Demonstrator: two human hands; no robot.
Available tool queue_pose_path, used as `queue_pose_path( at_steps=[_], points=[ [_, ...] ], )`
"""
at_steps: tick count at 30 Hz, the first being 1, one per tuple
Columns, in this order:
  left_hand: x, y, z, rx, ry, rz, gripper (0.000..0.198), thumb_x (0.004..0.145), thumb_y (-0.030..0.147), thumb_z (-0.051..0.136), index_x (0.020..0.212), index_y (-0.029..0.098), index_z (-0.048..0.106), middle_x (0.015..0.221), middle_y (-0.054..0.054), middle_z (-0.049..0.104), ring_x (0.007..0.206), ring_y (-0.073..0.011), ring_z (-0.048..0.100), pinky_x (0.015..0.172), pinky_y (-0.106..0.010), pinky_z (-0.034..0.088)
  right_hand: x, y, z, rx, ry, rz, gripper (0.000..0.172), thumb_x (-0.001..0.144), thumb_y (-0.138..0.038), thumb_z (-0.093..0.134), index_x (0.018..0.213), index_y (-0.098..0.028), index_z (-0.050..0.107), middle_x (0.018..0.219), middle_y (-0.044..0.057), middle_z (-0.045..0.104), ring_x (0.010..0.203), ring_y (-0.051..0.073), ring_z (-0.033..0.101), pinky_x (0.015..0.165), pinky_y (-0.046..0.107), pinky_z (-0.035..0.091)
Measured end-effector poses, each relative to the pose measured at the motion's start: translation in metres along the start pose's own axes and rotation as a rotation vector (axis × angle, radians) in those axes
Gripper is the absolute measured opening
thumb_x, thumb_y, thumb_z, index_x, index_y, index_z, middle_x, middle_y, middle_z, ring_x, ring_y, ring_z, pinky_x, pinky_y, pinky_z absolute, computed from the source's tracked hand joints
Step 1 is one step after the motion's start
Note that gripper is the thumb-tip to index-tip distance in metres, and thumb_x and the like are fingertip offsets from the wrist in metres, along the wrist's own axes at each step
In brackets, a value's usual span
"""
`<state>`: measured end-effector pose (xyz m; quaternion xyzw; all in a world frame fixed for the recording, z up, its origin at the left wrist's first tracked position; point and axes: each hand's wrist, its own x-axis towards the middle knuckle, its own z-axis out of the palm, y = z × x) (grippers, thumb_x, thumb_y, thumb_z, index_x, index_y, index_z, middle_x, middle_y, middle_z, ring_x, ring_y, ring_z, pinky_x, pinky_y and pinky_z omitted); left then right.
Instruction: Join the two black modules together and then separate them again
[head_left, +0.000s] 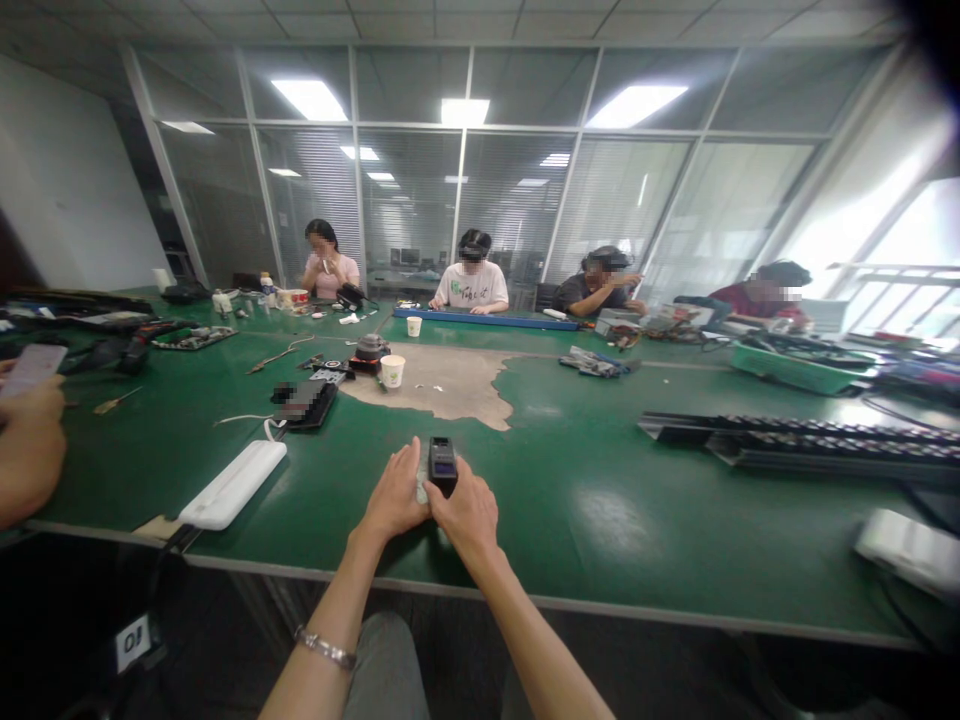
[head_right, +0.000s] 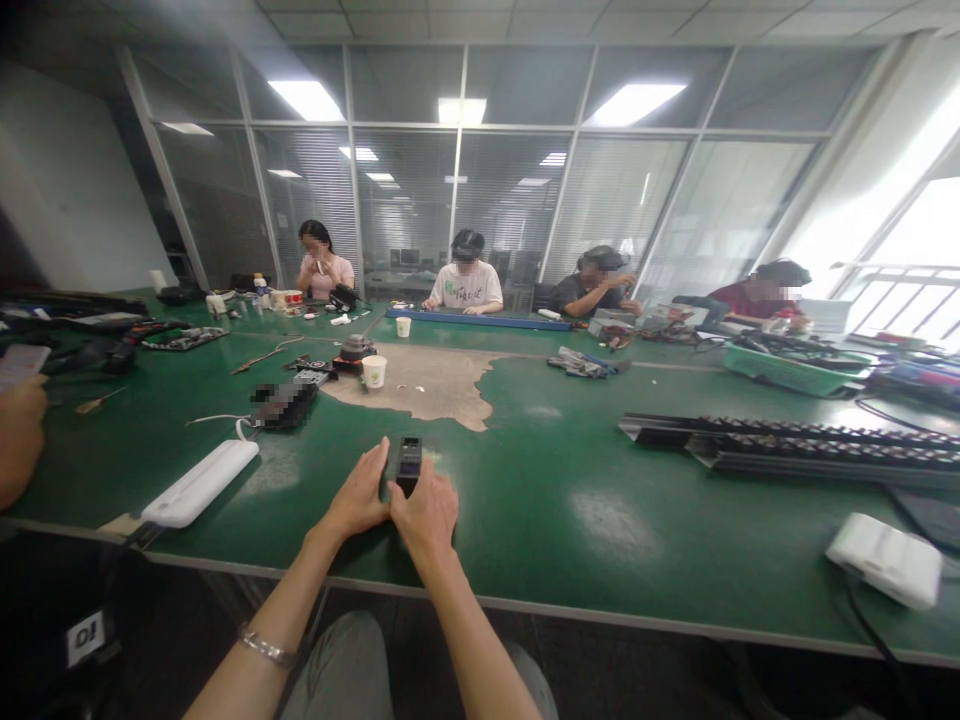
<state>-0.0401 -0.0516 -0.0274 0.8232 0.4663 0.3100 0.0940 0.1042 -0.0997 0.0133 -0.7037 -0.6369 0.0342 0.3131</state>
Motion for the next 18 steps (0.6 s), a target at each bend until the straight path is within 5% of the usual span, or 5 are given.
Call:
queue_pose_path(
  at_steps=[6,18],
  points=[
    [-0.001,0.005,0.0,0.068,-0.023,-0.059,0.091,0.073,0.022,0.052,0.152,0.012,0.007,0.155,-0.016,0.025,0.144,-0.0309,0.02,0.117,-0.055,0.011,-0.004,0.008,0.015,0.05,0.079,-0.019,0.073,0.077,-0.051,0.062,0.133,-0.008,0.046,0.122,0.019,0.061,0.12,0.032,0.052,0.096,0.038,0.038],
    [-0.001,0.004,-0.002,0.052,-0.036,-0.056,0.092,0.076,0.032,0.058,0.151,0.011,0.009,0.15,-0.018,0.034,0.141,-0.0339,0.027,0.116,-0.055,0.017,-0.007,0.01,0.015,0.198,0.142,-0.06,0.042,0.082,-0.041,0.058,0.118,-0.019,0.059,0.109,0.011,0.067,0.108,0.026,0.058,0.092,0.035,0.041]
  ],
)
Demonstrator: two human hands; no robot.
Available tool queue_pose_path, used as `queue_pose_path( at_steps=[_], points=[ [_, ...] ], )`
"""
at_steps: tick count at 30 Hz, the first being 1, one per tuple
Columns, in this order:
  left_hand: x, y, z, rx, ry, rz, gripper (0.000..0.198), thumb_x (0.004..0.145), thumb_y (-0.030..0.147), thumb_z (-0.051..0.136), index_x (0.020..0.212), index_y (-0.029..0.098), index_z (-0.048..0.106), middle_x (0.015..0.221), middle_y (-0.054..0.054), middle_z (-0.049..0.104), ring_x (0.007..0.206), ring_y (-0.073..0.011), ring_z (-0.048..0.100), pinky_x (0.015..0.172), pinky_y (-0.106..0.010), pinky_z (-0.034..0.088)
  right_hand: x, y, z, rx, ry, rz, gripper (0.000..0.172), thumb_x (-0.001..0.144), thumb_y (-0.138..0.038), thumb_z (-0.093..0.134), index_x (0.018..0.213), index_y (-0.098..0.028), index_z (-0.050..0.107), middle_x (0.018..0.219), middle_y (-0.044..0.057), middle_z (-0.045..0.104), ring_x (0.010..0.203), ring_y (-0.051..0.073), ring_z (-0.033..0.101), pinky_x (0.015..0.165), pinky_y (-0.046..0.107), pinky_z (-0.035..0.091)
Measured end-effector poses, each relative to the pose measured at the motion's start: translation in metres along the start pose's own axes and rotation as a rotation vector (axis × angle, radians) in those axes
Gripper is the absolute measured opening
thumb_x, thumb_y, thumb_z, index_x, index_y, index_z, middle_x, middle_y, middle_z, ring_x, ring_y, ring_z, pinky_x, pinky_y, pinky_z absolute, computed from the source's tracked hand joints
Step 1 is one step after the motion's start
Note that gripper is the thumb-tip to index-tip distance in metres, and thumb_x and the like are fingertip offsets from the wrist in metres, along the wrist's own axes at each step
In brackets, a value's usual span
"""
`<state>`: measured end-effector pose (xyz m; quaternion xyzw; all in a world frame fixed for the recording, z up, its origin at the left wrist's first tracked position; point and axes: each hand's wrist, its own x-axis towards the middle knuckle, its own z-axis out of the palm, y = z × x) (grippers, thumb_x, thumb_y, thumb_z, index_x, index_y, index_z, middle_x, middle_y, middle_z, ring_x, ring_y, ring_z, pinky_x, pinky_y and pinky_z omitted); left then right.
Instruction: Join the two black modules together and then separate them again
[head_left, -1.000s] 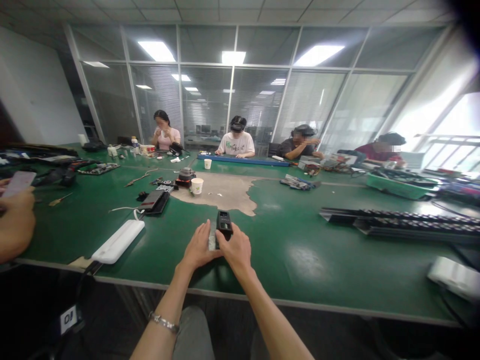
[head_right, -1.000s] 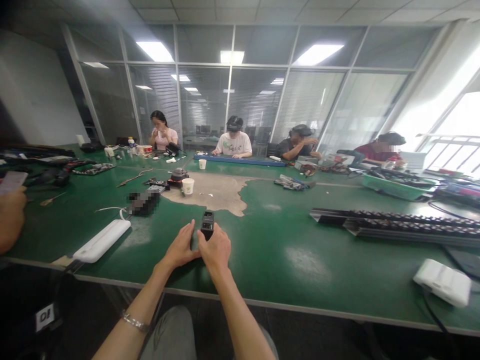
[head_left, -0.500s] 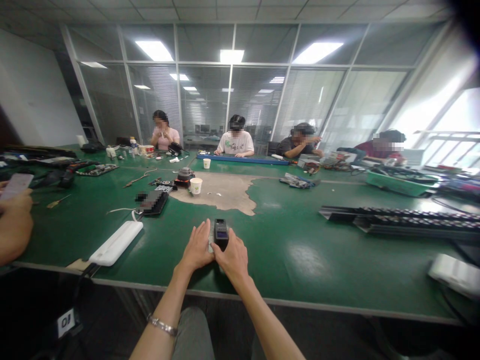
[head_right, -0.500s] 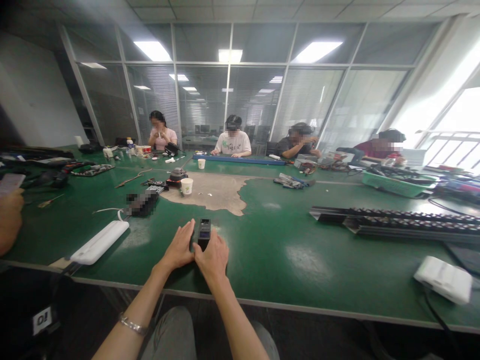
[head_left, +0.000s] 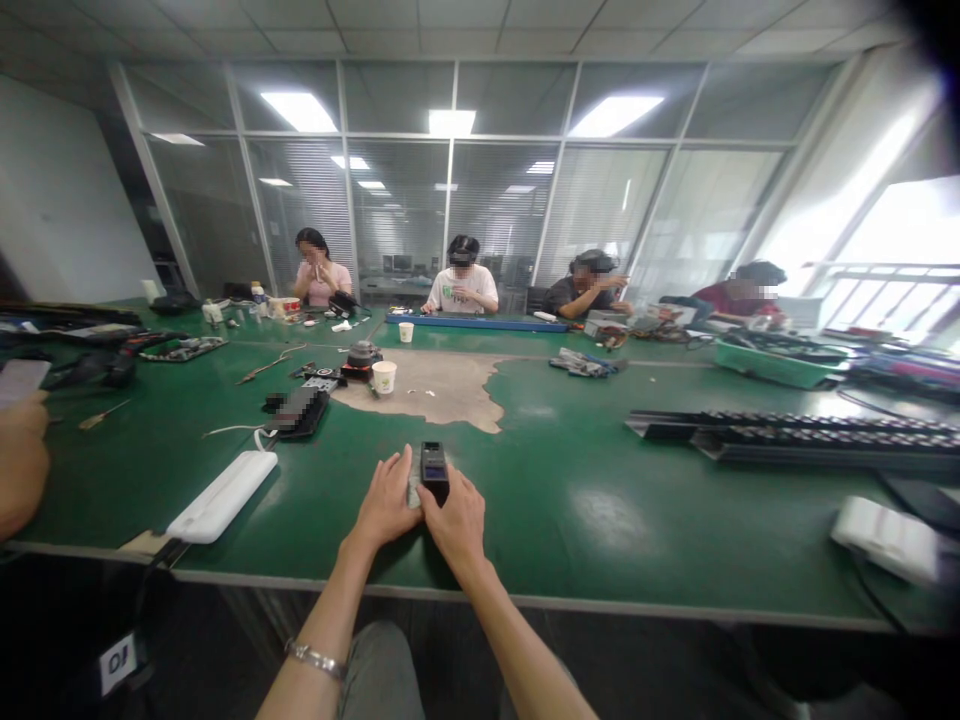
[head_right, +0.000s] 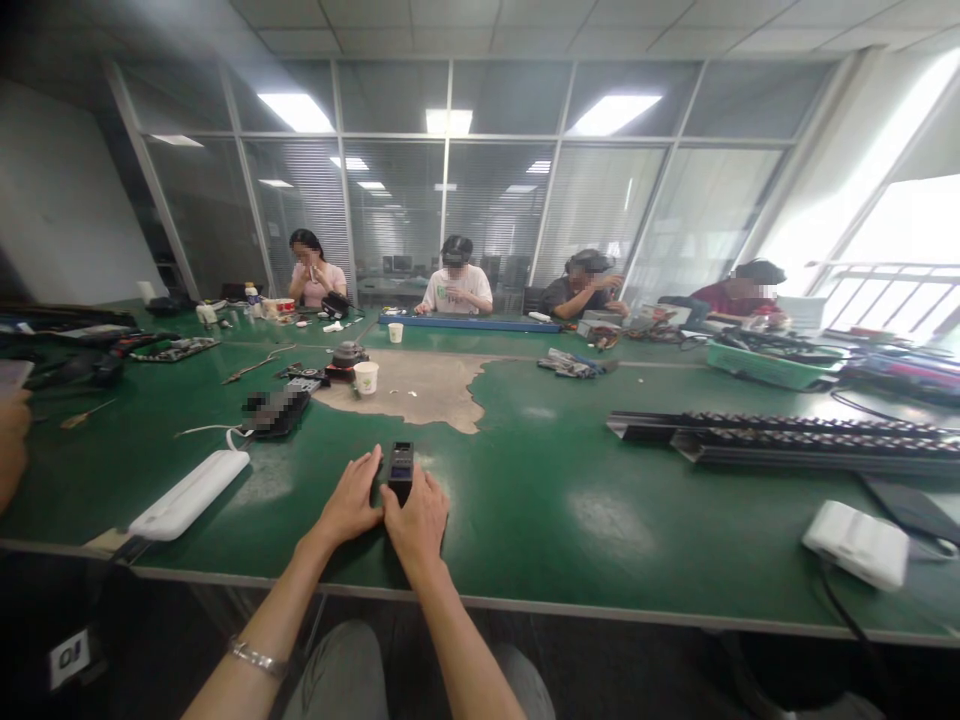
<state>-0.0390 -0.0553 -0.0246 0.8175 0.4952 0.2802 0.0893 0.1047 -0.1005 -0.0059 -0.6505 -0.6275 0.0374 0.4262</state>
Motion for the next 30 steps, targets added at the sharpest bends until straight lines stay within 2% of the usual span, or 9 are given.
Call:
queue_pose_path(
  at_steps=[3,7,12,16,19,26,30],
  points=[
    [0.002,-0.004,0.003,0.009,0.0,-0.004,0.093,0.076,0.04,0.062,0.151,0.012,0.015,0.151,-0.018,0.034,0.14,-0.0348,0.028,0.115,-0.056,0.019,0.006,-0.005,-0.009,0.095,-0.003,-0.031,0.034,0.084,-0.039,0.056,0.112,-0.021,0.062,0.103,0.008,0.068,0.102,0.023,0.06,0.09,0.033,0.042],
    [0.003,-0.007,0.006,0.014,0.005,0.002,0.091,0.073,0.056,0.068,0.145,0.015,0.031,0.148,-0.017,0.039,0.14,-0.036,0.03,0.115,-0.057,0.021,0.019,-0.009,-0.026,0.224,0.023,-0.029,0.04,0.085,-0.041,0.053,0.119,-0.02,0.059,0.113,0.007,0.066,0.106,0.021,0.059,0.094,0.032,0.042],
    [0.003,-0.004,0.0,0.02,-0.02,0.02,0.085,0.072,0.064,0.069,0.139,0.02,0.043,0.147,-0.016,0.042,0.139,-0.036,0.031,0.114,-0.058,0.02,0.027,0.015,-0.041,0.226,0.096,0.038,0.05,0.085,-0.042,0.053,0.129,-0.019,0.052,0.124,0.01,0.061,0.114,0.022,0.055,0.098,0.035,0.04],
    [0.004,0.001,-0.005,0.042,-0.059,0.021,0.075,0.076,0.064,0.066,0.135,0.021,0.05,0.147,-0.015,0.042,0.139,-0.0361,0.032,0.114,-0.058,0.02,0.018,0.047,-0.037,0.16,0.08,0.026,0.048,0.086,-0.041,0.051,0.127,-0.016,0.053,0.122,0.011,0.062,0.114,0.023,0.055,0.1,0.036,0.038],
    [0.004,0.004,-0.008,0.066,-0.064,0.021,0.065,0.08,0.06,0.063,0.133,0.024,0.053,0.147,-0.014,0.041,0.138,-0.035,0.033,0.114,-0.057,0.021,0.013,0.059,-0.032,0.126,0.085,0.014,0.048,0.086,-0.04,0.051,0.127,-0.015,0.053,0.123,0.012,0.061,0.114,0.023,0.055,0.101,0.037,0.038],
    [0.003,0.006,-0.009,0.074,-0.07,0.027,0.06,0.083,0.061,0.06,0.131,0.026,0.055,0.148,-0.012,0.04,0.138,-0.0345,0.033,0.113,-0.057,0.021,0.008,0.058,-0.031,0.013,0.062,-0.023,0.046,0.086,-0.039,0.053,0.123,-0.012,0.055,0.113,0.013,0.064,0.11,0.025,0.056,0.098,0.037,0.04],
    [0.004,0.007,-0.009,0.089,-0.077,0.028,0.061,0.083,0.061,0.06,0.132,0.026,0.054,0.148,-0.013,0.04,0.138,-0.035,0.033,0.113,-0.057,0.021,0.006,0.06,-0.03,-0.051,0.051,-0.012,0.054,0.082,-0.041,0.057,0.126,-0.011,0.053,0.119,0.017,0.062,0.115,0.028,0.054,0.101,0.041,0.038]
  ],
)
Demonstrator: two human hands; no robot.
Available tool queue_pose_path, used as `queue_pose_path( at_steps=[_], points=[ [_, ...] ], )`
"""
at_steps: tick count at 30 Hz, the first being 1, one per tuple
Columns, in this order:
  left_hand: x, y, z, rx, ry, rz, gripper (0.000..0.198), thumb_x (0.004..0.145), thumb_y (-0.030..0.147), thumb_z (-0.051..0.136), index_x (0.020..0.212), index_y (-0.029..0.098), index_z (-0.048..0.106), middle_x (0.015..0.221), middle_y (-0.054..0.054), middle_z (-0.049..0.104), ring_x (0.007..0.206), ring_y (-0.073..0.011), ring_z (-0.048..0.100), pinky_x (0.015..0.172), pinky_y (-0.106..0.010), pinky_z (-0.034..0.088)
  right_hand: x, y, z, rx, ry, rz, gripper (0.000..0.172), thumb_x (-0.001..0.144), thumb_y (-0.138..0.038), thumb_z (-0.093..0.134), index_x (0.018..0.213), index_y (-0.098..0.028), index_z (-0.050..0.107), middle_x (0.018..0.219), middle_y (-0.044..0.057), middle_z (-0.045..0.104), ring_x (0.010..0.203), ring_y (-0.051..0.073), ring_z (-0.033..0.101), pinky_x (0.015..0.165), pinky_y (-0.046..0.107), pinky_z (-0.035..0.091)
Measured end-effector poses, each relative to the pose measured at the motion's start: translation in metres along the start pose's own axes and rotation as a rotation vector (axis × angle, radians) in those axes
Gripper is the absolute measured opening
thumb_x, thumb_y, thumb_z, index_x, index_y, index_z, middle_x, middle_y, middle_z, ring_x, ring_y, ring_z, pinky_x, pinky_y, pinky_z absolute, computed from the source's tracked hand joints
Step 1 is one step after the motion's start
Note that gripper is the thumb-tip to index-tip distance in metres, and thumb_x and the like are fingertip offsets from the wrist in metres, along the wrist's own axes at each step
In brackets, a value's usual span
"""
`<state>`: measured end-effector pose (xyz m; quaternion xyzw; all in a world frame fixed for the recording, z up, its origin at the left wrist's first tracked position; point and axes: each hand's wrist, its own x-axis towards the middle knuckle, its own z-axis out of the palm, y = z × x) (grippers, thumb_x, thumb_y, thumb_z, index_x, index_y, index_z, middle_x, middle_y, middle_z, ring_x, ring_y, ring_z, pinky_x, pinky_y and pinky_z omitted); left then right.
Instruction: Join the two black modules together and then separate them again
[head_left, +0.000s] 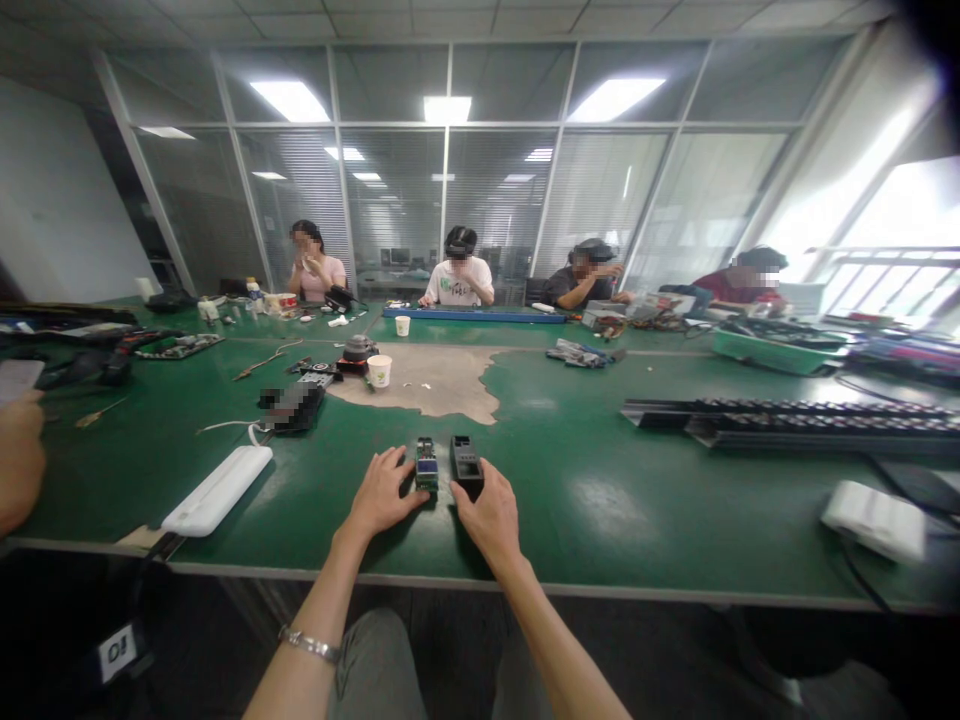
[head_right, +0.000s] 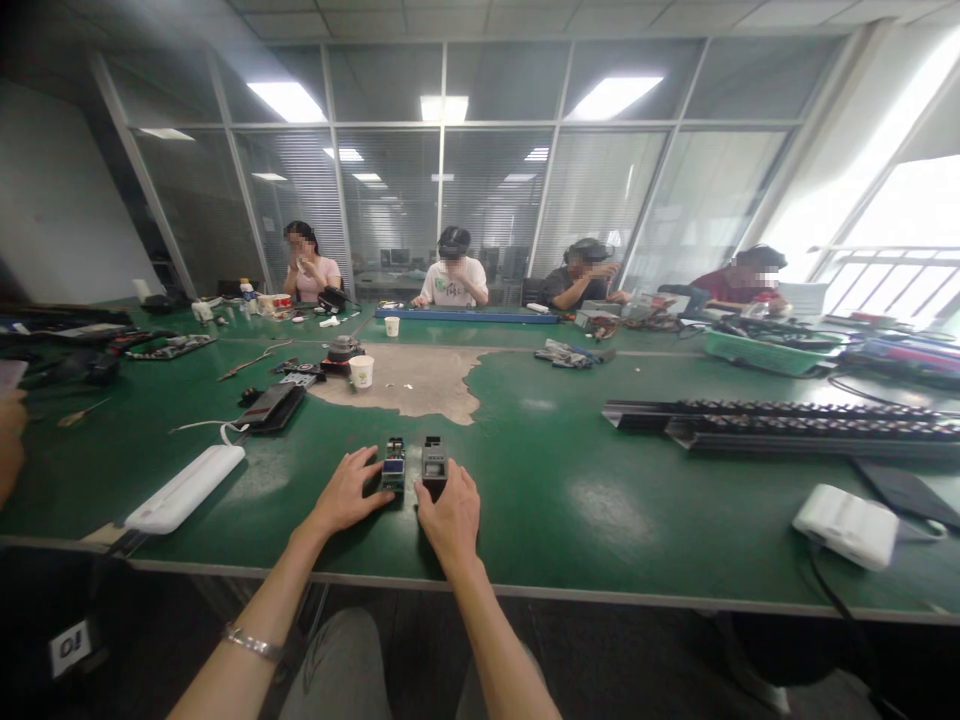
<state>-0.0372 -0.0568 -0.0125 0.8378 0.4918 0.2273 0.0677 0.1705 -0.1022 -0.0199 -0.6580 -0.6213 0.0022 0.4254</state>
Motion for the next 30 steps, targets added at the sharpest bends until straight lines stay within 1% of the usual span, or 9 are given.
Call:
queue_pose_path(
  at_steps=[5,8,10,15,17,21,24,27,30],
  points=[
    [0.001,-0.001,0.001,-0.002,-0.001,-0.007,0.07,0.077,0.062,0.065,0.134,0.024,0.052,0.148,-0.014,0.04,0.138,-0.0356,0.032,0.113,-0.057,0.021,-0.001,0.003,0.005,-0.026,0.027,0.018,0.074,0.08,-0.048,0.058,0.138,-0.004,0.04,0.131,0.022,0.054,0.123,0.03,0.049,0.101,0.043,0.038],
    [0.002,-0.003,0.003,-0.001,0.004,-0.014,0.07,0.077,0.062,0.066,0.134,0.023,0.053,0.148,-0.014,0.04,0.138,-0.0359,0.033,0.113,-0.057,0.022,-0.001,0.003,0.007,-0.048,0.024,0.029,0.079,0.081,-0.051,0.057,0.139,-0.002,0.038,0.132,0.024,0.052,0.125,0.031,0.047,0.101,0.043,0.037],
    [0.002,-0.003,0.004,0.008,0.006,-0.015,0.069,0.077,0.063,0.065,0.132,0.023,0.054,0.148,-0.014,0.04,0.138,-0.0356,0.033,0.113,-0.057,0.021,-0.001,0.001,0.004,-0.059,0.01,0.038,0.074,0.082,-0.05,0.056,0.138,-0.003,0.041,0.13,0.023,0.055,0.123,0.031,0.048,0.1,0.042,0.037],
    [0.002,-0.005,0.006,0.008,0.019,0.001,0.065,0.081,0.062,0.062,0.131,0.021,0.055,0.147,-0.016,0.042,0.138,-0.0348,0.034,0.114,-0.056,0.021,0.001,-0.008,-0.009,-0.013,-0.039,0.034,0.041,0.086,-0.041,0.052,0.118,-0.016,0.058,0.107,0.011,0.066,0.106,0.024,0.058,0.092,0.034,0.04],
    [0.002,-0.006,0.007,0.003,0.018,0.003,0.067,0.08,0.062,0.062,0.132,0.021,0.054,0.147,-0.015,0.042,0.137,-0.0348,0.034,0.114,-0.056,0.021,0.005,-0.015,-0.015,0.037,-0.035,0.04,0.035,0.087,-0.04,0.051,0.113,-0.018,0.06,0.102,0.008,0.067,0.101,0.022,0.06,0.089,0.032,0.041],
    [0.002,-0.008,0.009,-0.007,0.039,-0.002,0.08,0.073,0.067,0.066,0.135,0.02,0.048,0.147,-0.016,0.041,0.138,-0.0345,0.035,0.114,-0.054,0.022,0.013,-0.04,-0.022,0.139,0.013,0.029,0.04,0.087,-0.041,0.052,0.12,-0.019,0.057,0.109,0.008,0.066,0.103,0.021,0.059,0.09,0.03,0.041],
    [0.002,-0.01,0.012,-0.029,0.078,-0.008,0.09,0.07,0.067,0.069,0.139,0.017,0.042,0.148,-0.018,0.039,0.138,-0.0345,0.034,0.114,-0.053,0.023,0.017,-0.059,-0.021,0.163,-0.012,0.021,0.038,0.087,-0.043,0.053,0.117,-0.021,0.059,0.105,0.007,0.067,0.1,0.021,0.06,0.087,0.029,0.042],
    [0.002,-0.012,0.015,-0.065,0.09,-0.03,0.101,0.068,0.064,0.071,0.145,0.014,0.03,0.149,-0.021,0.036,0.139,-0.0351,0.033,0.114,-0.053,0.022,0.018,-0.072,-0.015,0.129,-0.067,0.055,0.033,0.086,-0.044,0.054,0.107,-0.02,0.063,0.097,0.006,0.068,0.093,0.021,0.062,0.082,0.028,0.042],
    [0.002,-0.012,0.016,-0.111,0.093,-0.037,0.11,0.069,0.059,0.072,0.15,0.01,0.015,0.151,-0.024,0.03,0.14,-0.0357,0.03,0.115,-0.055,0.021,0.017,-0.078,-0.006,0.061,-0.07,0.078,0.037,0.085,-0.047,0.054,0.108,-0.019,0.061,0.097,0.008,0.068,0.091,0.022,0.062,0.078,0.028,0.042]
  ],
)
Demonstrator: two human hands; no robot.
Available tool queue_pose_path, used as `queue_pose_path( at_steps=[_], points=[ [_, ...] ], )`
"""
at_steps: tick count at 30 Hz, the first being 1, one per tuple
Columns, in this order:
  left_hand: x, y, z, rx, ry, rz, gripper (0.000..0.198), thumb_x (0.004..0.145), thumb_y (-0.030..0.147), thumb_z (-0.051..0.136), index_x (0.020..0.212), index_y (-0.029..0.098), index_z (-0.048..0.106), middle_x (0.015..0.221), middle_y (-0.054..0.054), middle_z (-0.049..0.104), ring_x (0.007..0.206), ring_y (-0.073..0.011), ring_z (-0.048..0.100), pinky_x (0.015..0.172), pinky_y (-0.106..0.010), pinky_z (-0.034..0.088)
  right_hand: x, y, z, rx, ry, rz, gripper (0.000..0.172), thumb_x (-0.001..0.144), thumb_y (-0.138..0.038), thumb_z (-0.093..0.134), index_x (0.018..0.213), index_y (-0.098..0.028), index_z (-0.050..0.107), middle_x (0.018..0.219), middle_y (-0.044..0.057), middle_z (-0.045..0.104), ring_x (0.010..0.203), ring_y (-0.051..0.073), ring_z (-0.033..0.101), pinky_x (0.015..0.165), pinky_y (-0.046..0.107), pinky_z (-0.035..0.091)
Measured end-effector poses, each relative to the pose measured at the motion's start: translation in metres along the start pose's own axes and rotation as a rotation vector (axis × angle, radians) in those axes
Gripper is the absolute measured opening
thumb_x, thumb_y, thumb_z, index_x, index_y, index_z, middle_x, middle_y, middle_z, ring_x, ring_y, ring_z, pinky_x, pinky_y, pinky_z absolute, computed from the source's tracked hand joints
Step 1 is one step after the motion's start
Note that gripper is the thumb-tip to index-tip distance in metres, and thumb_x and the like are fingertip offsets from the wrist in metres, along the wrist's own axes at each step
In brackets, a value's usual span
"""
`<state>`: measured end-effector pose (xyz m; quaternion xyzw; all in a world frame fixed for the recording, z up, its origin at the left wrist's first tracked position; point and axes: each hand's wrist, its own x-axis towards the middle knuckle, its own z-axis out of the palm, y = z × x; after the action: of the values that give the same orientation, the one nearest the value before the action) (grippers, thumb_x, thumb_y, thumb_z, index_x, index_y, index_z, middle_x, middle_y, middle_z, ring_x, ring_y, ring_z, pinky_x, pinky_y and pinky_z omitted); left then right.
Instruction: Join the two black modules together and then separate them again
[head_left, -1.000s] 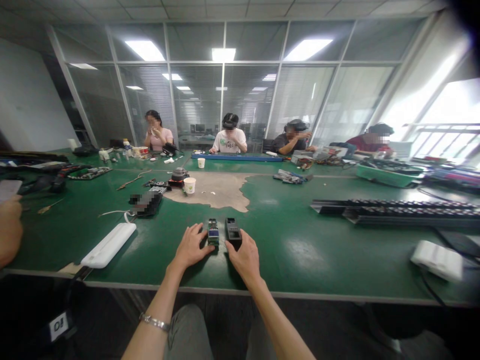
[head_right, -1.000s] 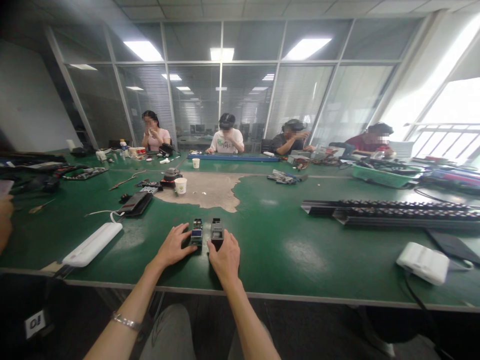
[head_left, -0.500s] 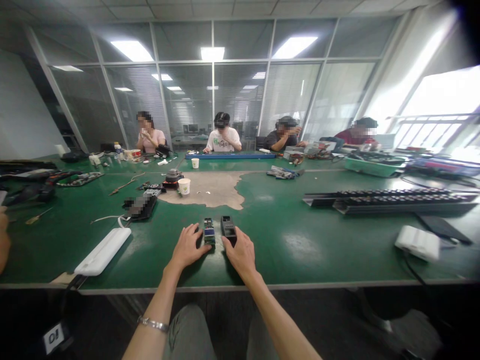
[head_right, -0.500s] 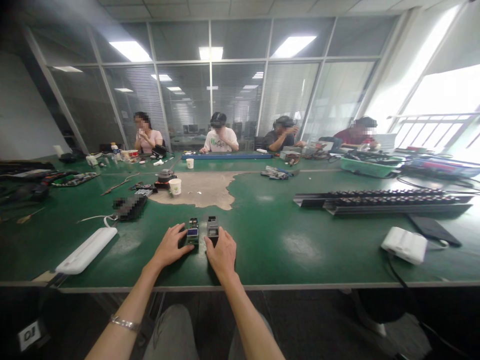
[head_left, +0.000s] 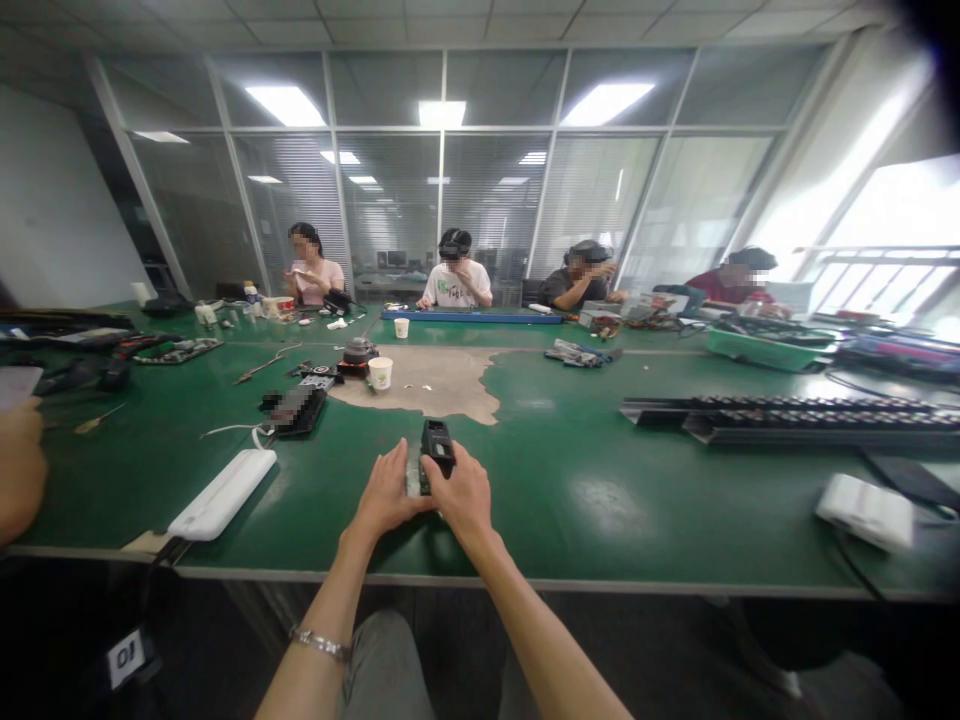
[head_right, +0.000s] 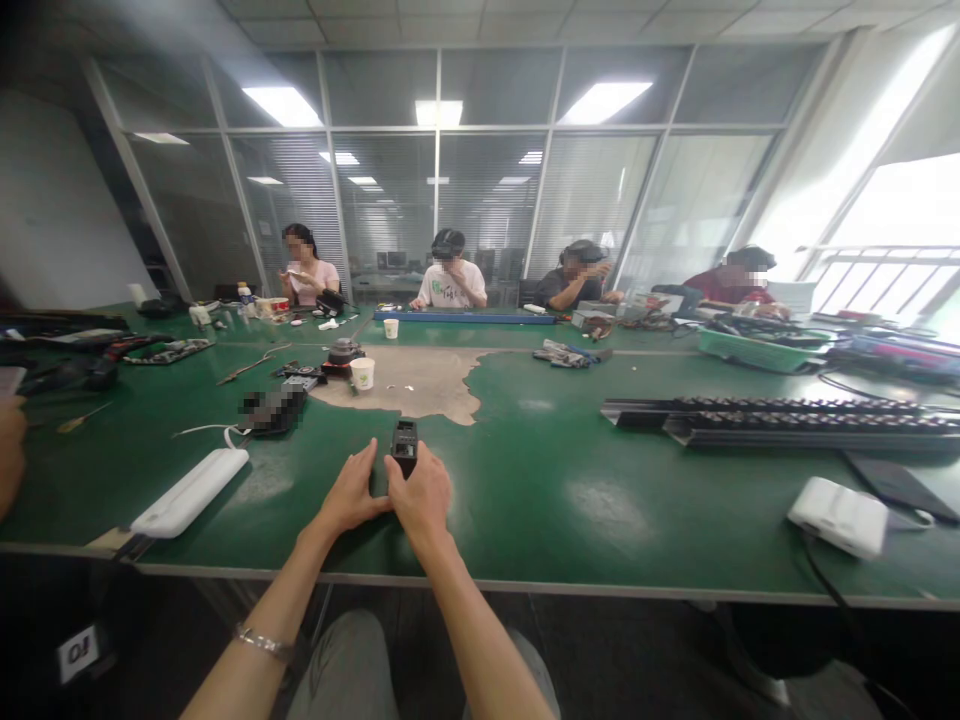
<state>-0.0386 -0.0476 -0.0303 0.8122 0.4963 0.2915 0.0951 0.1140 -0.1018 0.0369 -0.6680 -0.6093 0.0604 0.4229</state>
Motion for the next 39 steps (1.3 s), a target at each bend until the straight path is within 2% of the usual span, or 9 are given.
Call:
queue_pose_path(
  at_steps=[6,10,15,21,24,26,31,35,39],
  points=[
    [-0.003,0.003,-0.002,-0.074,0.049,0.008,0.119,0.071,0.046,0.071,0.149,0.011,-0.012,0.151,-0.025,0.027,0.14,-0.0363,0.029,0.113,-0.059,0.022,0.003,-0.009,0.01,-0.138,-0.026,0.002,0.033,0.086,-0.049,0.051,0.1,-0.02,0.06,0.09,0.007,0.068,0.086,0.023,0.063,0.072,0.029,0.04],
    [-0.002,0.001,-0.001,-0.081,0.068,0.022,0.114,0.072,0.041,0.068,0.15,0.011,-0.01,0.152,-0.025,0.026,0.139,-0.0375,0.031,0.112,-0.059,0.024,0.0,-0.012,0.012,-0.172,-0.078,0.026,0.031,0.085,-0.048,0.053,0.099,-0.021,0.059,0.088,0.007,0.068,0.085,0.023,0.063,0.071,0.029,0.04],
    [-0.001,-0.003,0.002,-0.081,0.059,0.06,0.105,0.076,0.037,0.063,0.15,0.006,-0.004,0.152,-0.028,0.023,0.14,-0.0376,0.027,0.113,-0.057,0.026,-0.012,-0.003,0.017,-0.175,-0.11,0.063,0.036,0.084,-0.047,0.055,0.108,-0.02,0.058,0.092,0.008,0.069,0.087,0.024,0.064,0.073,0.031,0.04],
    [-0.001,-0.007,0.006,-0.044,0.059,0.12,0.103,0.075,0.026,0.059,0.15,0.011,-0.01,0.152,-0.023,0.025,0.14,-0.0365,0.028,0.112,-0.06,0.025,-0.024,0.009,0.023,-0.143,-0.064,-0.015,0.038,0.083,-0.043,0.058,0.112,-0.02,0.057,0.104,0.009,0.067,0.103,0.025,0.059,0.087,0.033,0.039],
    [-0.001,-0.005,0.005,-0.044,0.053,0.112,0.104,0.074,0.023,0.058,0.15,0.011,-0.012,0.152,-0.023,0.026,0.139,-0.0359,0.029,0.113,-0.059,0.025,-0.022,0.01,0.024,-0.151,-0.06,-0.005,0.049,0.079,-0.047,0.062,0.117,-0.016,0.055,0.109,0.013,0.065,0.109,0.028,0.056,0.088,0.034,0.039],
    [-0.001,-0.002,0.003,-0.053,0.058,0.1,0.103,0.075,0.025,0.058,0.15,0.01,-0.011,0.151,-0.023,0.027,0.139,-0.036,0.03,0.113,-0.058,0.025,-0.019,0.009,0.024,-0.141,-0.071,0.008,0.05,0.078,-0.048,0.063,0.116,-0.016,0.056,0.108,0.013,0.065,0.108,0.028,0.057,0.087,0.034,0.04],
    [-0.001,0.001,-0.001,-0.053,0.043,0.073,0.106,0.075,0.037,0.064,0.151,0.009,-0.004,0.15,-0.024,0.03,0.137,-0.036,0.033,0.112,-0.057,0.027,-0.009,0.004,0.02,-0.021,-0.085,0.013,0.03,0.083,-0.043,0.059,0.102,-0.021,0.061,0.094,0.007,0.068,0.093,0.023,0.062,0.079,0.03,0.041],
    [-0.001,0.0,-0.001,-0.034,0.008,0.038,0.112,0.069,0.051,0.074,0.15,0.008,0.01,0.151,-0.026,0.027,0.14,-0.0375,0.029,0.114,-0.055,0.025,0.006,0.003,0.004,0.132,-0.002,-0.044,0.032,0.083,-0.044,0.059,0.107,-0.023,0.061,0.097,0.004,0.069,0.092,0.02,0.062,0.08,0.028,0.042],
    [0.0,0.002,-0.004,0.008,-0.03,0.025,0.103,0.068,0.059,0.074,0.146,0.009,0.028,0.151,-0.024,0.03,0.142,-0.0361,0.026,0.115,-0.053,0.024,0.015,0.021,-0.013,0.148,0.105,-0.101,0.039,0.085,-0.045,0.057,0.118,-0.024,0.057,0.106,0.004,0.067,0.098,0.02,0.061,0.085,0.029,0.042]
  ],
)
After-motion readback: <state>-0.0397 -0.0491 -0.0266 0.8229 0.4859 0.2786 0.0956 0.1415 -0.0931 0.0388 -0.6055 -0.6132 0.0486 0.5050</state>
